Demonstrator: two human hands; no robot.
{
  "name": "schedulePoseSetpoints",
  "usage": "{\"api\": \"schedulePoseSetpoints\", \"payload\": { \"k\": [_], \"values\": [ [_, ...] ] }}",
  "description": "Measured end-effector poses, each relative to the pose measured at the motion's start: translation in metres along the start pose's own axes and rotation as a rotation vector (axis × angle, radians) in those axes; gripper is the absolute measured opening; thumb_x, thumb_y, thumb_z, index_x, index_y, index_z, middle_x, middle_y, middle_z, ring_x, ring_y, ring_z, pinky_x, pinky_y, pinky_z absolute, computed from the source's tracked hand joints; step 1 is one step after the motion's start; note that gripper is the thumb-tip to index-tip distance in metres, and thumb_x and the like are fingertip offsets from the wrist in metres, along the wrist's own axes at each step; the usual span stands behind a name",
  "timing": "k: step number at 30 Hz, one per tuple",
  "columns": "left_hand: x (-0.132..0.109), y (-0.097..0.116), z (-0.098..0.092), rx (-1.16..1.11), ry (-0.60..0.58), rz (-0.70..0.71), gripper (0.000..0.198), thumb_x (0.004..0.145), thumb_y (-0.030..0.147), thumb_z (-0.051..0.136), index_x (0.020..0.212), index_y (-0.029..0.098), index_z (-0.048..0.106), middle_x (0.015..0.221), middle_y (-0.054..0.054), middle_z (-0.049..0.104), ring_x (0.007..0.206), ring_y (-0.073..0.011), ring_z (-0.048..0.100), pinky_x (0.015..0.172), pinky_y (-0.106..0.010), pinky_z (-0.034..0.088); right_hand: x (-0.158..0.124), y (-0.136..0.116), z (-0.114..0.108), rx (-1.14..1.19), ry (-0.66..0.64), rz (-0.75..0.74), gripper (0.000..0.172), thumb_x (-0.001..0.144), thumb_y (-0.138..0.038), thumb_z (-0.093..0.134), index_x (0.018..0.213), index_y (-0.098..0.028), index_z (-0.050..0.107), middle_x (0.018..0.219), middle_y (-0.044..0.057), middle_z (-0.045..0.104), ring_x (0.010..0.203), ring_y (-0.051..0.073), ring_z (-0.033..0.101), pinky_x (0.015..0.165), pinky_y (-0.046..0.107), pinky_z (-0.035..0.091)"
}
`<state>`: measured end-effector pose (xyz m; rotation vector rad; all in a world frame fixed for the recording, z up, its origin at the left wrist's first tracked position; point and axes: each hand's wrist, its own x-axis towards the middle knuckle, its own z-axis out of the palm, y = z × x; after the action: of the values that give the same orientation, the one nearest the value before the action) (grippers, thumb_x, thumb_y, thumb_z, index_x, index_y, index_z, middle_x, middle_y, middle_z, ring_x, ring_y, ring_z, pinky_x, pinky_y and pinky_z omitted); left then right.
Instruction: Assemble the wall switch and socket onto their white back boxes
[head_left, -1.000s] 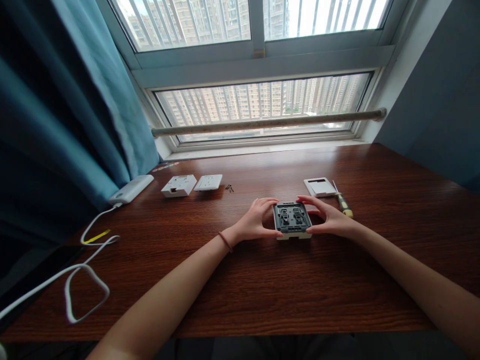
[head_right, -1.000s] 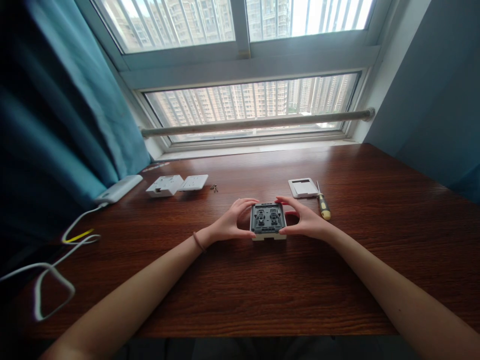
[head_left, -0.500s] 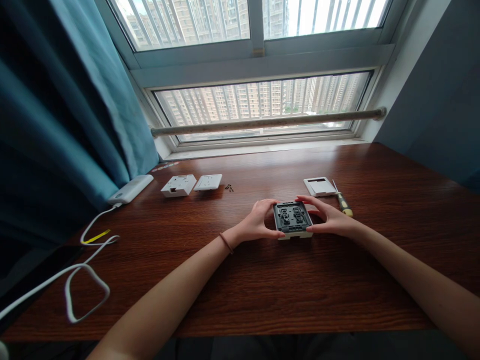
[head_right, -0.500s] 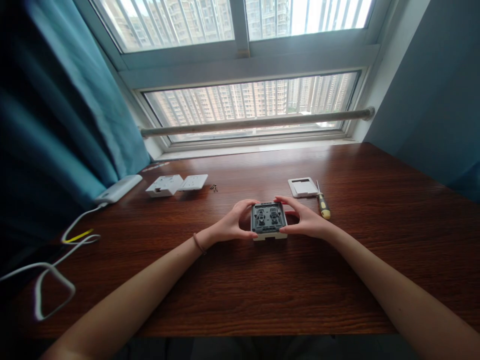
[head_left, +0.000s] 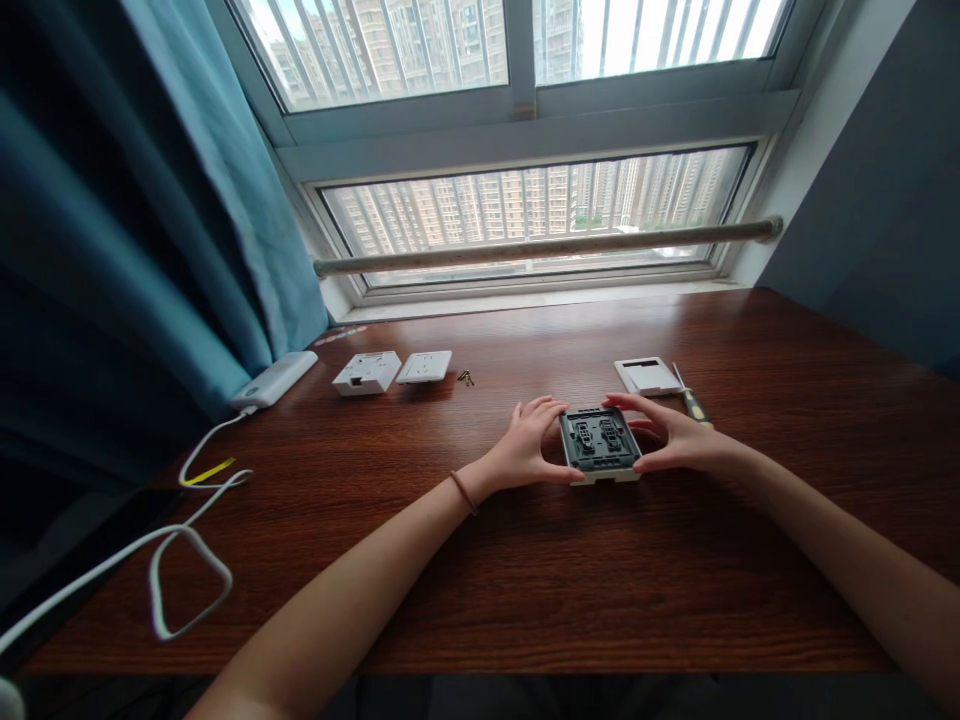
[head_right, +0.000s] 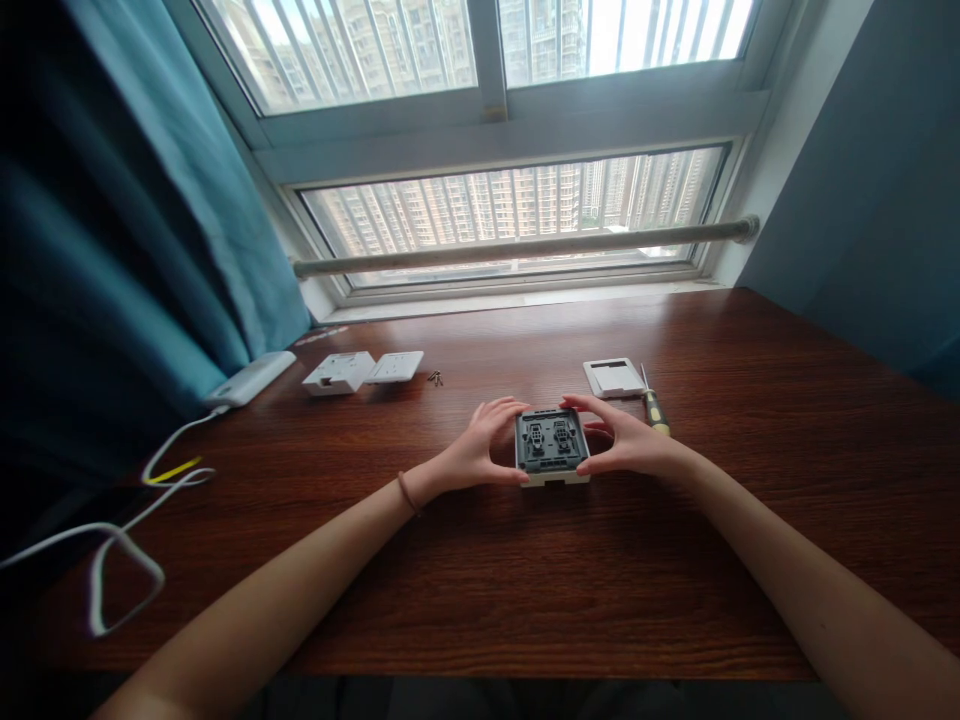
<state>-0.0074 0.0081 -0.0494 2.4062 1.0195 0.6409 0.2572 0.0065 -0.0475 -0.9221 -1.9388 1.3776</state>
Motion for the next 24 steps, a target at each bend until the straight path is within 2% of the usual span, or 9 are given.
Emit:
{"api": "schedulePoseSetpoints", "payload": {
  "k": [3, 5, 8, 10, 12, 17, 20, 22, 24],
  "values": [
    [0.003, -0.008, -0.003, 0.026, 0.047, -0.02, 0.091, 0.058, 0.06, 0.068, 0.131, 0.016, 0.038, 0.135, -0.016, 0.043, 0.13, -0.032, 0.029, 0.107, -0.049, 0.024, 0.0, -0.003, -0.002, 0.003, 0.094, -0.025, 0.067, 0.07, -0.033, 0.073, 0.129, -0.03, 0.042, 0.139, 0.005, 0.039, 0.127, 0.025, 0.037, 0.107, 0.042, 0.031],
    [0.006, -0.018, -0.008, 0.072, 0.154, -0.087, 0.073, 0.07, 0.056, 0.06, 0.128, 0.015, 0.042, 0.131, -0.015, 0.047, 0.124, -0.0268, 0.04, 0.103, -0.04, 0.033, 0.001, -0.004, -0.004, -0.03, 0.239, -0.051, 0.054, 0.074, -0.035, 0.068, 0.124, -0.029, 0.048, 0.133, 0.005, 0.047, 0.124, 0.024, 0.042, 0.105, 0.041, 0.034],
    [0.008, -0.038, -0.023, 0.279, 0.343, -0.36, 0.037, 0.083, 0.046, 0.049, 0.107, 0.019, 0.056, 0.109, -0.007, 0.062, 0.1, -0.017, 0.058, 0.087, -0.026, 0.044, 0.002, -0.006, -0.006, -0.069, 0.452, -0.049, 0.042, 0.076, -0.041, 0.065, 0.113, -0.025, 0.057, 0.116, 0.007, 0.061, 0.111, 0.025, 0.054, 0.098, 0.042, 0.041],
    [0.006, -0.053, -0.036, 0.376, 0.409, -0.511, 0.027, 0.084, 0.04, 0.047, 0.095, 0.019, 0.059, 0.096, -0.006, 0.066, 0.087, -0.0175, 0.062, 0.079, -0.027, 0.046, 0.003, -0.007, -0.006, -0.075, 0.547, -0.04, 0.039, 0.075, -0.044, 0.065, 0.107, -0.023, 0.06, 0.105, 0.007, 0.066, 0.102, 0.026, 0.059, 0.094, 0.042, 0.044],
    [0.001, -0.067, -0.047, 0.439, 0.451, -0.632, 0.023, 0.084, 0.036, 0.046, 0.092, 0.018, 0.059, 0.087, -0.008, 0.067, 0.082, -0.0215, 0.062, 0.075, -0.032, 0.045, 0.003, -0.007, -0.005, -0.079, 0.599, -0.032, 0.038, 0.073, -0.046, 0.065, 0.102, -0.022, 0.062, 0.099, 0.008, 0.067, 0.098, 0.026, 0.061, 0.091, 0.042, 0.045],
    [-0.004, -0.09, -0.055, 0.54, 0.458, -0.832, 0.025, 0.081, 0.039, 0.047, 0.091, 0.021, 0.06, 0.083, -0.01, 0.068, 0.082, -0.0268, 0.064, 0.07, -0.034, 0.045, 0.005, -0.008, -0.001, -0.123, 0.635, -0.03, 0.036, 0.073, -0.048, 0.064, 0.097, -0.02, 0.064, 0.095, 0.008, 0.068, 0.092, 0.027, 0.063, 0.085, 0.042, 0.048],
    [-0.001, -0.095, -0.053, 0.572, 0.432, -0.878, 0.028, 0.082, 0.042, 0.045, 0.091, 0.02, 0.06, 0.086, -0.011, 0.068, 0.083, -0.0279, 0.064, 0.07, -0.034, 0.046, 0.0, -0.016, 0.003, -0.217, 0.712, -0.069, 0.032, 0.076, -0.047, 0.061, 0.095, -0.022, 0.064, 0.09, 0.007, 0.068, 0.082, 0.026, 0.064, 0.077, 0.041, 0.051],
    [0.001, -0.097, -0.052, 0.589, 0.416, -0.892, 0.029, 0.082, 0.042, 0.044, 0.092, 0.019, 0.06, 0.086, -0.012, 0.068, 0.084, -0.0284, 0.064, 0.07, -0.035, 0.046, -0.009, -0.024, 0.008, -0.327, 0.815, -0.127, 0.026, 0.079, -0.045, 0.059, 0.092, -0.023, 0.063, 0.085, 0.006, 0.065, 0.079, 0.024, 0.063, 0.075, 0.04, 0.05],
    [0.003, -0.098, -0.052, 0.601, 0.401, -0.896, 0.03, 0.082, 0.042, 0.044, 0.091, 0.019, 0.06, 0.086, -0.013, 0.068, 0.084, -0.0286, 0.064, 0.07, -0.035, 0.046, -0.022, -0.034, 0.017, -0.38, 0.869, -0.21, 0.022, 0.082, -0.042, 0.056, 0.094, -0.024, 0.062, 0.089, 0.006, 0.063, 0.084, 0.024, 0.06, 0.078, 0.04, 0.049]
  ]
}}
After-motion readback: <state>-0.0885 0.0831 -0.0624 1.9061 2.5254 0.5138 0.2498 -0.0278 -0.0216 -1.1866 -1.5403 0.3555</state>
